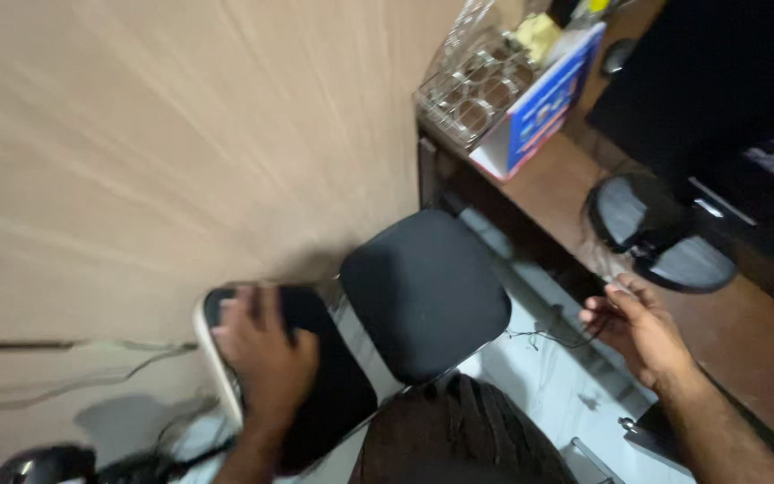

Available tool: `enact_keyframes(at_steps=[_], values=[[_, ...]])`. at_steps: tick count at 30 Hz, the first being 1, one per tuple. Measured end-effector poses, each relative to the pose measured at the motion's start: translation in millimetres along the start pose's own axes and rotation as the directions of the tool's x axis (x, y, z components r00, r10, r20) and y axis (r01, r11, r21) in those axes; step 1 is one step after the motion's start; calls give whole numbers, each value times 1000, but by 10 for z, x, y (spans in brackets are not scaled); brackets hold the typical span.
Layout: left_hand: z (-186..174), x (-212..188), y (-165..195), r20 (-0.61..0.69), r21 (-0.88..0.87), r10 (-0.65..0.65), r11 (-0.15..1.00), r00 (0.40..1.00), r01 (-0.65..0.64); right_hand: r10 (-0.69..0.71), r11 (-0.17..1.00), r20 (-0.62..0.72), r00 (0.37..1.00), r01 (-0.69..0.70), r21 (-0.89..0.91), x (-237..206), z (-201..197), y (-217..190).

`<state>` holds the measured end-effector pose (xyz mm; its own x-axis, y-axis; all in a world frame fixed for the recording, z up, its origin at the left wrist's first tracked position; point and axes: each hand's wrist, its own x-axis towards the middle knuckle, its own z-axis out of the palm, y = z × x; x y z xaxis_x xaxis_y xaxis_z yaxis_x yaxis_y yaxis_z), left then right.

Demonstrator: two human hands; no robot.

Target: The person assembles a desktop computer by attaching the side panel to the case, connecting power and video cables to the back of the tower, and plugging the monitor cable into the display. They also move a chair to access the back of the desk.

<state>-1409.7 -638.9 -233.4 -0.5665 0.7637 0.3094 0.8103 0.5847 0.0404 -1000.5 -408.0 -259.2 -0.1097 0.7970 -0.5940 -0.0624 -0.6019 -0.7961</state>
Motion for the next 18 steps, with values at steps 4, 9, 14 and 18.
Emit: enact_keyframes(at_steps=[4, 9, 14, 18], values=[[61, -3, 1031, 284, -724, 345, 689, 894, -36, 58, 997, 92, 994, -62, 42, -360, 74, -247], [-29, -190, 2248, 169, -949, 744, 299, 647, -96, -39, 991, 142, 989, 20, 134, -838, 157, -548], [-177, -425, 2957, 313, -947, 853, 246, 418, 207, -249, 929, 261, 932, 154, 338, -1081, 8, -595], [-242, -384, 3114, 301, -884, 798, 28, 522, 467, -277, 947, 201, 940, 232, 221, -1292, 1, -285]])
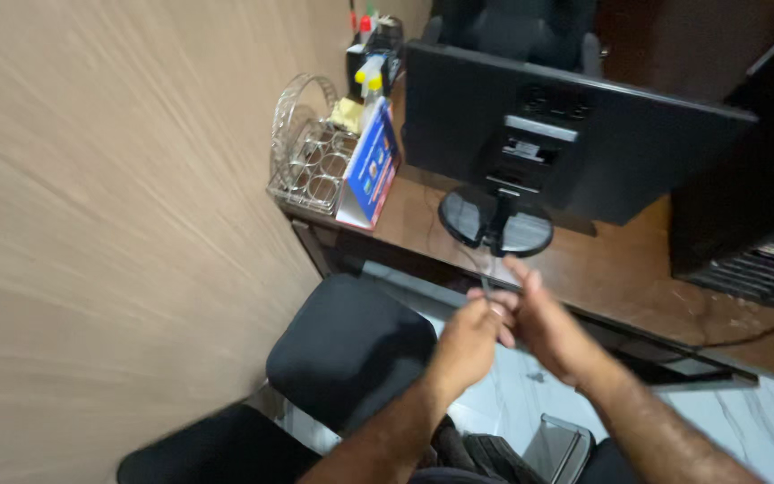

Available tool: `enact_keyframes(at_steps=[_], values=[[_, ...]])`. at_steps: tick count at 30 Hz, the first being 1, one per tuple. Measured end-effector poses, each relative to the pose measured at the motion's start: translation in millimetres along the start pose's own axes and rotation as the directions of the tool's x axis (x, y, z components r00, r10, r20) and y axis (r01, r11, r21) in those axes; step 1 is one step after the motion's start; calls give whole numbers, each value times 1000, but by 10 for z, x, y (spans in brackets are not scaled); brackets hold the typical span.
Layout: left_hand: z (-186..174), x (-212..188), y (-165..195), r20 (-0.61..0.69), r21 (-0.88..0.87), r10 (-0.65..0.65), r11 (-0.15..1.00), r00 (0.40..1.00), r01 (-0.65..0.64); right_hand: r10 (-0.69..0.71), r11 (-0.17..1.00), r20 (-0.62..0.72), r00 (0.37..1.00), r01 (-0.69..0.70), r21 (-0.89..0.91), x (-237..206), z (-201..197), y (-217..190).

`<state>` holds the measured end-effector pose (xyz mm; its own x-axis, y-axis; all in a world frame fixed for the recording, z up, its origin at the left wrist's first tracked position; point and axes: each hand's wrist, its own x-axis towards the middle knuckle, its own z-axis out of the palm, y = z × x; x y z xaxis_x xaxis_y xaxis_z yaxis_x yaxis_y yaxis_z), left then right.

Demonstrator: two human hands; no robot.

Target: The person assembles a desktop computer by attaching the side panel to the case, connecting power and video cables to the back of the tower, and plugging the monitor cable into the display. They also move a chair to access the back of the desk.

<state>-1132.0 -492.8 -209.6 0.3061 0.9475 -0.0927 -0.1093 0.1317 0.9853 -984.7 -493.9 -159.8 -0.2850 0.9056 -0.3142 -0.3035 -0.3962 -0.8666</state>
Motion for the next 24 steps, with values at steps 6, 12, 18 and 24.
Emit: enact_keyframes(at_steps=[6, 12, 18, 24], values=[[-166, 21, 291, 26, -16, -94, 995, 995, 95, 46, 893, -6, 999, -44, -448, -314, 237, 424], [-83, 174, 524, 39, -370, -148, 916, 988, 152, 4, 776, -40, 999, -28, -630, -275, 216, 572], [-260, 320, 506, 98, 52, -11, 999, 995, 5, 149, 949, -202, 968, -197, -247, -570, -44, 244], [376, -13, 162, 672, -12, -20, 999, 740, 38, 36, 999, -158, 987, -31, 35, -659, -392, -527]])
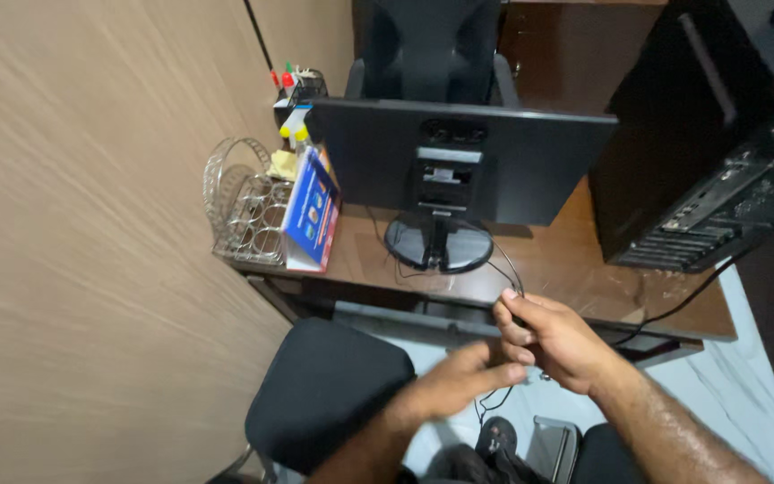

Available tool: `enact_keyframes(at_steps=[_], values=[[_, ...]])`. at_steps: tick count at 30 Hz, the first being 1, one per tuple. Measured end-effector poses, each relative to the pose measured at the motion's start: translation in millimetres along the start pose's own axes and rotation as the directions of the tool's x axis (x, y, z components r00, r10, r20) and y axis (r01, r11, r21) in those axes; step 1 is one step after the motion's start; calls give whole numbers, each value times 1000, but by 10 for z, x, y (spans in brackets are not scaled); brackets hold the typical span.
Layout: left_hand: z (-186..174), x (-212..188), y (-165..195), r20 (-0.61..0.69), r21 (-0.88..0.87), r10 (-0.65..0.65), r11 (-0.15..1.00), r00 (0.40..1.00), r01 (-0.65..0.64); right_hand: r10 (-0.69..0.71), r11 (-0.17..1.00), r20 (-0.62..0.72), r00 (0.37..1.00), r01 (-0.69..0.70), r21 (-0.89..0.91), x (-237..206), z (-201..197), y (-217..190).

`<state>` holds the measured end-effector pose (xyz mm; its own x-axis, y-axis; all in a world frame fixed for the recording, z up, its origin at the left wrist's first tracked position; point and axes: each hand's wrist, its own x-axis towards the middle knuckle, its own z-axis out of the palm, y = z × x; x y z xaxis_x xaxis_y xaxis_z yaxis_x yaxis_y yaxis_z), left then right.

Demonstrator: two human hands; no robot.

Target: The person assembles a desktop computer by attaching the side panel to the case, connecting power and video cables to the back of the tower, and plugging the monitor cable into the display. They also move a chair to access the back of the desk.

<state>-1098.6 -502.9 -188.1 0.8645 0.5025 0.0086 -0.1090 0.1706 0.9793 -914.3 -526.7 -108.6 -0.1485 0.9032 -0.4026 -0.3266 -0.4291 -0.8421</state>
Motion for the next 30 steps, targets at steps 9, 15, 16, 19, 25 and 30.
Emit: enact_keyframes(at_steps=[9, 15, 16, 19, 25, 30], values=[[723, 758, 125, -132, -556, -257, 819, 957, 143, 331, 943, 155, 931, -332, -23, 83, -585, -306], [189, 1354, 373, -523, -672, -232, 704, 820, -229, 164, 982, 641, 750, -60, -180, -174, -1359, -89], [78, 1408, 387, -556, -625, -184, 736, 811, -261, 204, 959, 549, 811, -54, -277, -167, -1502, -73], [-177, 1543, 406, -657, -592, -241, 751, 714, -292, 217, 886, 291, 932, -62, -460, -190, -1867, -77], [-618, 1722, 747, -780, -504, -141, 719, 610, -479, 76, 820, 101, 992, -5, -572, -231, -2306, -455], [-622, 1534, 1255, -618, 10, -267, 938, 739, 347, -177, 570, -36, 984, 72, -818, -358, -2261, -902]])
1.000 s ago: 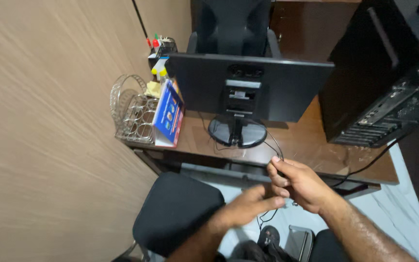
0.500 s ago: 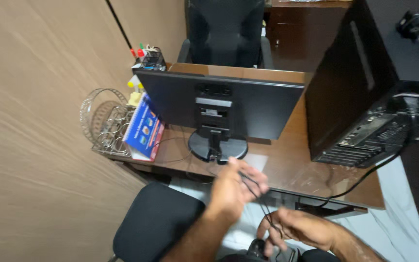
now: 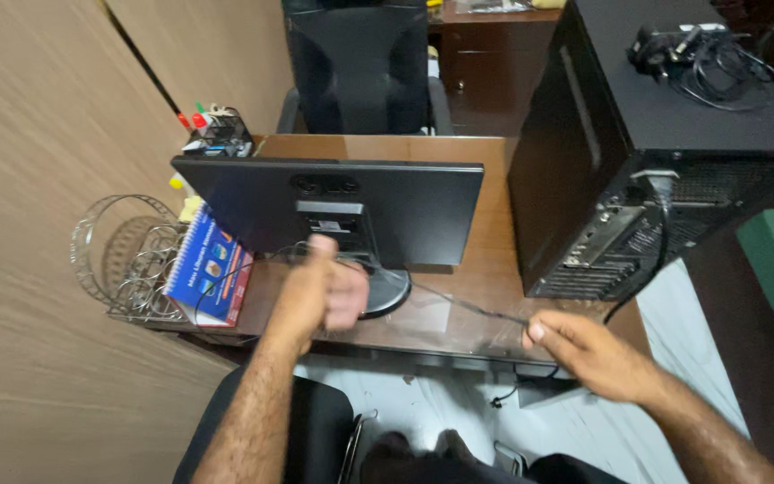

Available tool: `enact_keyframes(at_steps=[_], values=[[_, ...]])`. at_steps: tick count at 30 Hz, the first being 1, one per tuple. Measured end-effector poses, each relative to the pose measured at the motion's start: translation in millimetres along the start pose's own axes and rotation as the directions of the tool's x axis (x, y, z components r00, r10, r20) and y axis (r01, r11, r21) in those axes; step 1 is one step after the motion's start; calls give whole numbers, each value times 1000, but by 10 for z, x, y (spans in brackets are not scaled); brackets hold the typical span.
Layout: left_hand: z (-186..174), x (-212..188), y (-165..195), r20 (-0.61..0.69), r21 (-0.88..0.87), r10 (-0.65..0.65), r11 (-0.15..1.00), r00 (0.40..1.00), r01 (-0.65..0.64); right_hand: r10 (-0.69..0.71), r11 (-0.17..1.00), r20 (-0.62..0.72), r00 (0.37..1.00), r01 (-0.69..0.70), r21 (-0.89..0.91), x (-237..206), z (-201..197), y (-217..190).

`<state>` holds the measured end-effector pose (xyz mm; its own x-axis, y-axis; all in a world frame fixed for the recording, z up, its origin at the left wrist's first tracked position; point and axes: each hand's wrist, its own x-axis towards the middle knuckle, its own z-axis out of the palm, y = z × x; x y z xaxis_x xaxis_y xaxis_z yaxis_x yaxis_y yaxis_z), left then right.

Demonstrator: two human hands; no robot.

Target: The person assembles a desktop computer by attaching the side panel to the case, connecting power and video cables to the back of the tower, and plugging the monitor cable into the display. They also move a chair to access the back of the desk.

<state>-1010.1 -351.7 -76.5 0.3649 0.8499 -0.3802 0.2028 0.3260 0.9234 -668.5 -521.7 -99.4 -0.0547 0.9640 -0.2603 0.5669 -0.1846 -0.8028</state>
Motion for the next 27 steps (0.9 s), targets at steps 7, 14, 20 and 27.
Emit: enact_keyframes(at_steps=[7, 14, 20, 27], values=[[842, -512, 597, 311, 527, 683, 455, 661, -718, -114, 898, 43, 993, 122, -423, 115, -388, -1091], [1136, -337, 841, 581, 93, 468, 775, 666, -626, -308, 904, -12, 951, 289, -314, 88, -675, -1552], [585, -172, 729, 528, -73, 348, 928, 775, -366, -59, 983, -140, 988, 33, -180, -87, -861, -1049], [126, 9, 718, 544, -212, 289, 956, 788, -204, -98, 995, -176, 980, 94, -32, -303, -887, -492]])
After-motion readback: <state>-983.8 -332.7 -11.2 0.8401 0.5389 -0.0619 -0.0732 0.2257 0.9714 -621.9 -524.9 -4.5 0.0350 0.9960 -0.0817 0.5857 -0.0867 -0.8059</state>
